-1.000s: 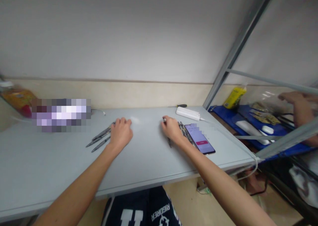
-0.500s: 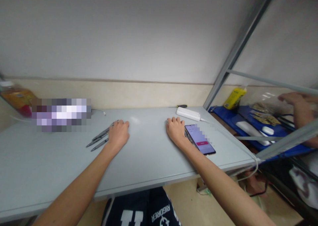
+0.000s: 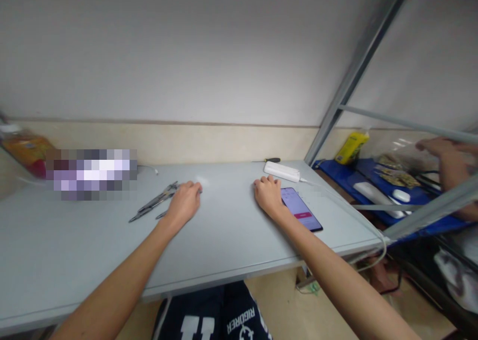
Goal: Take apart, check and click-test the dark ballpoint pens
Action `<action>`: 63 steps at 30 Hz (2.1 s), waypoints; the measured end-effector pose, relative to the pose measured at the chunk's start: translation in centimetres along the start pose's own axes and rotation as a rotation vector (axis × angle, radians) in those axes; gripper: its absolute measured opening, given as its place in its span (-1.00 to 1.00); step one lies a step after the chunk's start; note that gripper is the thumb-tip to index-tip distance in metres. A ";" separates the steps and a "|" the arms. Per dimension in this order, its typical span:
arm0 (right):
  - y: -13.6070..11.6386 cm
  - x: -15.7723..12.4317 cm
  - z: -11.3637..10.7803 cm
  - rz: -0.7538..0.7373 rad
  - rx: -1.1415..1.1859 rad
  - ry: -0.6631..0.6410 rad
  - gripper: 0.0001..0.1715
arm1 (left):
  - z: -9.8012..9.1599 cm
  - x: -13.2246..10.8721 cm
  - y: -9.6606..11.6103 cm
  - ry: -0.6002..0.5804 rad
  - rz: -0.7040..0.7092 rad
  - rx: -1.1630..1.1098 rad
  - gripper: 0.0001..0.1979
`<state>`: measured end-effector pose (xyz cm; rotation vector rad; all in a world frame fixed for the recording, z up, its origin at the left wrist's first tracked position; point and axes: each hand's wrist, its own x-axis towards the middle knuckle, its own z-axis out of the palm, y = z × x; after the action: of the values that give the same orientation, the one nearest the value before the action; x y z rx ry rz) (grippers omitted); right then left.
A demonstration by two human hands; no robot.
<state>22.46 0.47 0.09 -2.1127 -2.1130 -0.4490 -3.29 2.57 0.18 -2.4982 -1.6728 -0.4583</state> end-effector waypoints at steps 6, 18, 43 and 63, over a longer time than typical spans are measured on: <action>0.2 0.0 -0.4 0.064 0.063 0.008 -0.70 | -1.0 -0.3 -0.1 -0.081 -0.118 0.123 -0.68; -4.6 -1.7 -1.8 -0.362 0.789 -0.090 -0.66 | 0.0 -0.4 2.2 -0.041 0.296 -0.526 -0.79; -4.5 -2.7 -4.0 -0.277 0.341 0.052 -0.60 | -0.5 -0.1 1.2 0.157 0.365 -0.235 -0.67; -8.8 -3.1 -4.0 -0.119 0.218 -0.214 -0.63 | 0.1 -1.1 5.1 -0.066 0.095 0.113 -0.69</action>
<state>13.30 -3.54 1.89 -1.9971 -2.2898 0.0011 1.05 -0.40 0.15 -2.5225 -1.5467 -0.2675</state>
